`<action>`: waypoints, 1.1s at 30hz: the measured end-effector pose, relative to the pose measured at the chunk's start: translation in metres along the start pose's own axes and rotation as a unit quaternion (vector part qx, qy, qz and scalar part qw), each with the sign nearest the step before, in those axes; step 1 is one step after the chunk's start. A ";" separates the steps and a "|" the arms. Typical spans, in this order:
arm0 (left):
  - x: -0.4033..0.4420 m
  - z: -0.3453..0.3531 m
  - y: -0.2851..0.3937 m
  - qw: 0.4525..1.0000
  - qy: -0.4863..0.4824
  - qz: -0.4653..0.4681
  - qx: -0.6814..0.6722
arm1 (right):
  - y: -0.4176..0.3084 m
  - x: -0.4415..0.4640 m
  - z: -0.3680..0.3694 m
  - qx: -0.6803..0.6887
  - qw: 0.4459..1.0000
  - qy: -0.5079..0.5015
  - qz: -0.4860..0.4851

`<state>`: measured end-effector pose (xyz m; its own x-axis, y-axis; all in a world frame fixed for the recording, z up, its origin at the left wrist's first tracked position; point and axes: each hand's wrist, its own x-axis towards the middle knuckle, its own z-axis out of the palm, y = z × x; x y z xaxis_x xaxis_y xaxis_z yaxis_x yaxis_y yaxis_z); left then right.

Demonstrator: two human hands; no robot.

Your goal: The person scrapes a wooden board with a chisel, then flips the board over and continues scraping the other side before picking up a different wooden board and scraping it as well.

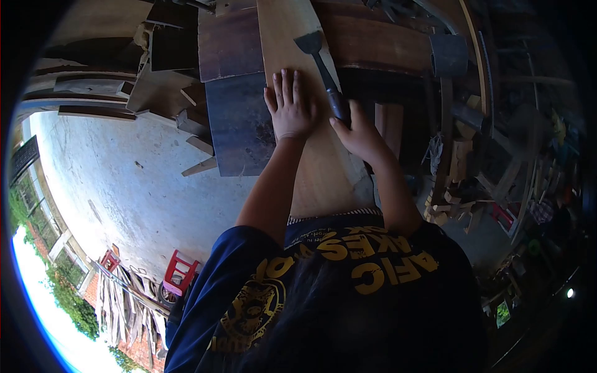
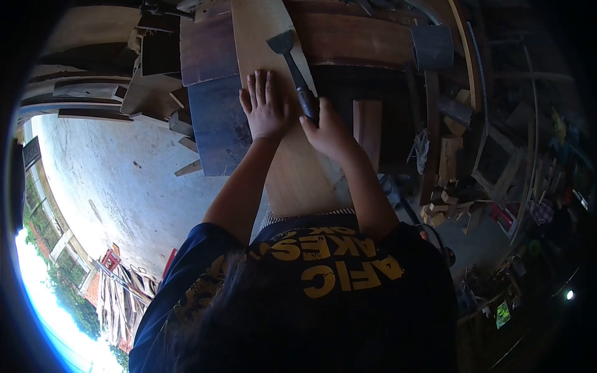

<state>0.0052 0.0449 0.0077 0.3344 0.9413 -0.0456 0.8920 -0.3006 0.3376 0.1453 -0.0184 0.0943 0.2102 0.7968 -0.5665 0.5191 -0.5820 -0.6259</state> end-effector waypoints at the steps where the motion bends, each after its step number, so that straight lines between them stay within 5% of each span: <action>1: 0.001 0.004 -0.003 1.000 0.008 0.001 -0.003 | 0.006 -0.012 0.001 0.054 0.996 0.042 -0.064; 5: -0.002 0.007 -0.003 0.997 0.050 -0.049 -0.043 | 0.027 -0.047 0.012 0.049 0.988 0.074 -0.127; 9: -0.002 0.008 -0.003 0.997 0.051 -0.055 -0.037 | 0.048 -0.080 0.024 -0.021 0.995 0.054 -0.083; 10: -0.002 0.008 -0.002 0.997 0.052 -0.050 -0.024 | 0.049 -0.078 0.029 -0.044 0.983 0.114 -0.137; 15: -0.002 0.008 -0.004 0.996 0.073 -0.037 -0.030 | -0.007 0.005 0.014 -0.053 0.984 0.131 -0.105; 25: -0.002 0.004 0.000 0.996 0.078 -0.032 -0.024 | -0.011 -0.023 0.008 -0.060 0.994 0.080 -0.046; 28: -0.002 0.006 0.000 0.996 0.081 -0.031 -0.009 | -0.029 0.027 0.008 -0.059 0.985 0.126 -0.105; 33: -0.004 0.009 -0.002 0.996 0.087 -0.025 -0.014 | -0.055 0.039 -0.013 -0.088 0.994 0.066 -0.025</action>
<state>0.0049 0.0403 -0.0008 0.2292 0.9683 0.0997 0.8969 -0.2499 0.3649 0.1359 0.0473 0.1135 0.2805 0.8455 -0.4544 0.6656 -0.5124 -0.5426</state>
